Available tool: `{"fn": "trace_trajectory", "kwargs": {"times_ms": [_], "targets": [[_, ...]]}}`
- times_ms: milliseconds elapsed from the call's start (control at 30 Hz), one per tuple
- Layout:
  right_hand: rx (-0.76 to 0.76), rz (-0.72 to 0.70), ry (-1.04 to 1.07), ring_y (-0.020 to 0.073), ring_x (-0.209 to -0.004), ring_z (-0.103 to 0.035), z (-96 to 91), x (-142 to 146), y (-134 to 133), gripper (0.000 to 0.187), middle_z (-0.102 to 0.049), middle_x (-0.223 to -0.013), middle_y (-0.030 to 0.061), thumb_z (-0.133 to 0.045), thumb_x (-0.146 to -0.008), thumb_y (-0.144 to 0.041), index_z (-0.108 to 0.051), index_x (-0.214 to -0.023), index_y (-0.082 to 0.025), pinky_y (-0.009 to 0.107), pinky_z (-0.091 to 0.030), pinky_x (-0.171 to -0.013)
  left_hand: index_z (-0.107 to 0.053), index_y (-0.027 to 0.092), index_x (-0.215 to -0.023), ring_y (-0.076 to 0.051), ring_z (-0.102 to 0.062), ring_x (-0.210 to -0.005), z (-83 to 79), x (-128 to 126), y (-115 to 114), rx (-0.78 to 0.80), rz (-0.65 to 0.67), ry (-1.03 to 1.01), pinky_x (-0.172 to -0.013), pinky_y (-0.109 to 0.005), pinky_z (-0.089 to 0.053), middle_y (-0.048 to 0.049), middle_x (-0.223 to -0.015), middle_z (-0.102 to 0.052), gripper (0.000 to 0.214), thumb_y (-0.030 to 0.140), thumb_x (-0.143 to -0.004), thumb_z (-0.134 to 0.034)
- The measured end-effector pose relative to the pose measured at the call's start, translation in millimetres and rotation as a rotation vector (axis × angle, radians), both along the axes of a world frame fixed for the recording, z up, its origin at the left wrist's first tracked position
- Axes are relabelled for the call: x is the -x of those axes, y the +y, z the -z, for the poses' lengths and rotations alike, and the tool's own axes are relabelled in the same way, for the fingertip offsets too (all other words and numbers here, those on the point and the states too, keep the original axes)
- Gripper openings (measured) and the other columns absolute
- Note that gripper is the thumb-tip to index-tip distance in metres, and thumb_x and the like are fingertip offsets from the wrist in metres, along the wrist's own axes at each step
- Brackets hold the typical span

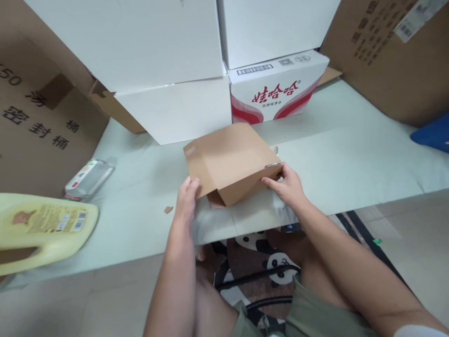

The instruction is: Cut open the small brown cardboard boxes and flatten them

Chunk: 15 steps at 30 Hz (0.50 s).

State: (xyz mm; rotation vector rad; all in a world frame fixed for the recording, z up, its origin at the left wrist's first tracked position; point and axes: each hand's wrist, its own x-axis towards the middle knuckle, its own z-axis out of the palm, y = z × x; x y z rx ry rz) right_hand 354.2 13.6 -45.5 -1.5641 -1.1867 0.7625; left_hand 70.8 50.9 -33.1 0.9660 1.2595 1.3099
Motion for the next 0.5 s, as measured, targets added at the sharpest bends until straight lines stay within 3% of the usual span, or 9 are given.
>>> {"fn": "trace_trajectory", "kwargs": {"times_ms": [100,167,367,500], "targets": [[-0.014,-0.005,0.016,0.0202,-0.075,-0.057,2.2,-0.4,0.5,0.036,-0.069,-0.082,0.0043,-0.078,-0.062,-0.046,-0.063,-0.083,-0.021,0.038,-0.049,-0.072,-0.075,0.021,-0.099,-0.030,-0.072,-0.106,1.9,-2.4,-3.4,-0.032,0.096,0.074,-0.095,-0.041,-0.055,-0.0103,-0.107,-0.078,0.050,0.056,-0.065,-0.084],[-0.028,-0.046,0.077,0.0201,-0.076,-0.059,2.7,-1.0,0.6,0.032,-0.070,-0.084,0.0045,-0.075,-0.067,-0.046,-0.066,-0.085,-0.021,0.037,-0.050,-0.071,-0.074,0.020,-0.100,-0.029,-0.072,-0.104,1.1,-5.0,-3.8,-0.053,0.093,0.061,-0.094,-0.041,-0.055,-0.0111,-0.106,-0.078,0.051,0.059,-0.068,-0.080],[-0.116,-0.072,0.226,0.0217,-0.082,-0.065,3.2,-1.5,-0.1,0.036,-0.072,-0.085,0.0058,-0.068,-0.078,-0.056,-0.069,-0.086,-0.021,0.035,-0.052,-0.072,-0.067,0.020,-0.081,-0.019,-0.068,-0.065,-6.6,-6.9,-3.4,-0.068,-0.048,0.122,-0.061,-0.029,-0.052,-0.0021,-0.069,-0.070,0.039,0.055,-0.069,-0.079],[-0.113,0.039,0.293,0.0224,-0.082,-0.066,9.9,-1.2,2.8,0.046,-0.072,-0.086,0.0052,-0.068,-0.076,-0.066,-0.070,-0.087,-0.022,0.035,-0.052,-0.073,-0.067,0.020,-0.079,-0.015,-0.056,-0.050,-5.4,-2.8,-2.5,-0.014,0.046,0.120,-0.052,-0.026,-0.045,0.0024,-0.055,-0.058,0.027,0.047,-0.078,-0.067]]}}
